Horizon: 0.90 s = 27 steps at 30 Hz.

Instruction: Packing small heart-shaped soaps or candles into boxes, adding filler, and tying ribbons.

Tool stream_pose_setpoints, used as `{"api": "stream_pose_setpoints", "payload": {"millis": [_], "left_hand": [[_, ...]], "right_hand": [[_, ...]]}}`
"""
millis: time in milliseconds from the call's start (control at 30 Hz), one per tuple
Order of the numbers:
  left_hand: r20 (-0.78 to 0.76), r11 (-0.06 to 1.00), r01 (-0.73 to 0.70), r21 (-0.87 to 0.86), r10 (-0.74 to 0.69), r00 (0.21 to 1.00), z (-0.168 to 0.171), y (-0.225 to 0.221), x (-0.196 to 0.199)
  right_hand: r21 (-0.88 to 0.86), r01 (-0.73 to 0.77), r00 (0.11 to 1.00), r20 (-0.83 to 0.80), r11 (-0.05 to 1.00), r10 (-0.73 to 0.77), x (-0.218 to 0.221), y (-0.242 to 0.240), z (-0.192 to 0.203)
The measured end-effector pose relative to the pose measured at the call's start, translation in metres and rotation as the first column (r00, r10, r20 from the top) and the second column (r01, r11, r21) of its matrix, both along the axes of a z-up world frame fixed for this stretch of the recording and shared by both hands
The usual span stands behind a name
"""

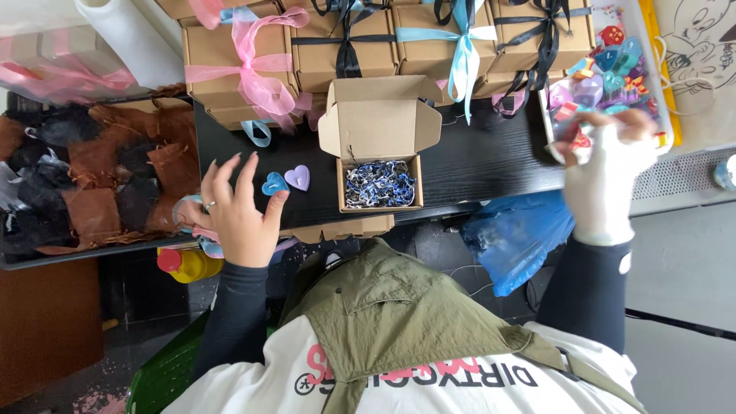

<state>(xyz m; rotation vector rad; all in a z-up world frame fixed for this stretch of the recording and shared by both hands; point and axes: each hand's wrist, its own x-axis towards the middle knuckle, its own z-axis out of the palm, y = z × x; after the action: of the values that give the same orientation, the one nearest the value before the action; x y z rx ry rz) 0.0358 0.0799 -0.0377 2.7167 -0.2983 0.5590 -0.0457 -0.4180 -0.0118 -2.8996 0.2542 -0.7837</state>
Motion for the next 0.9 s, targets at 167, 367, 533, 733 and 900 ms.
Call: {"api": "stream_pose_setpoints", "payload": {"millis": [167, 367, 533, 733, 900], "left_hand": [[-0.011, 0.871, 0.288, -0.398, -0.318, 0.948, 0.037, -0.028, -0.021], [-0.119, 0.315, 0.372, -0.873, -0.878, 0.464, 0.049, -0.073, -0.044], [-0.031, 0.085, 0.179, -0.98, -0.958, 0.286, 0.022, -0.081, -0.052], [0.002, -0.01, -0.019, -1.0, -0.929, 0.369, 0.019, -0.078, -0.056], [0.14, -0.173, 0.015, -0.985, -0.741, 0.657, -0.005, -0.087, -0.062]], "right_hand": [[0.19, -0.506, 0.845, -0.087, 0.841, 0.528, 0.011, 0.113, 0.071], [0.412, -0.752, 0.524, -0.098, 0.514, 0.846, 0.008, 0.161, 0.076], [0.301, -0.829, 0.449, -0.148, 0.472, 0.881, 0.008, 0.181, 0.089], [0.54, -0.733, 0.51, 0.031, 0.415, 0.86, 0.008, 0.186, 0.044], [0.56, -0.76, 0.551, 0.286, 0.33, 0.784, 0.001, 0.232, 0.03]]}}
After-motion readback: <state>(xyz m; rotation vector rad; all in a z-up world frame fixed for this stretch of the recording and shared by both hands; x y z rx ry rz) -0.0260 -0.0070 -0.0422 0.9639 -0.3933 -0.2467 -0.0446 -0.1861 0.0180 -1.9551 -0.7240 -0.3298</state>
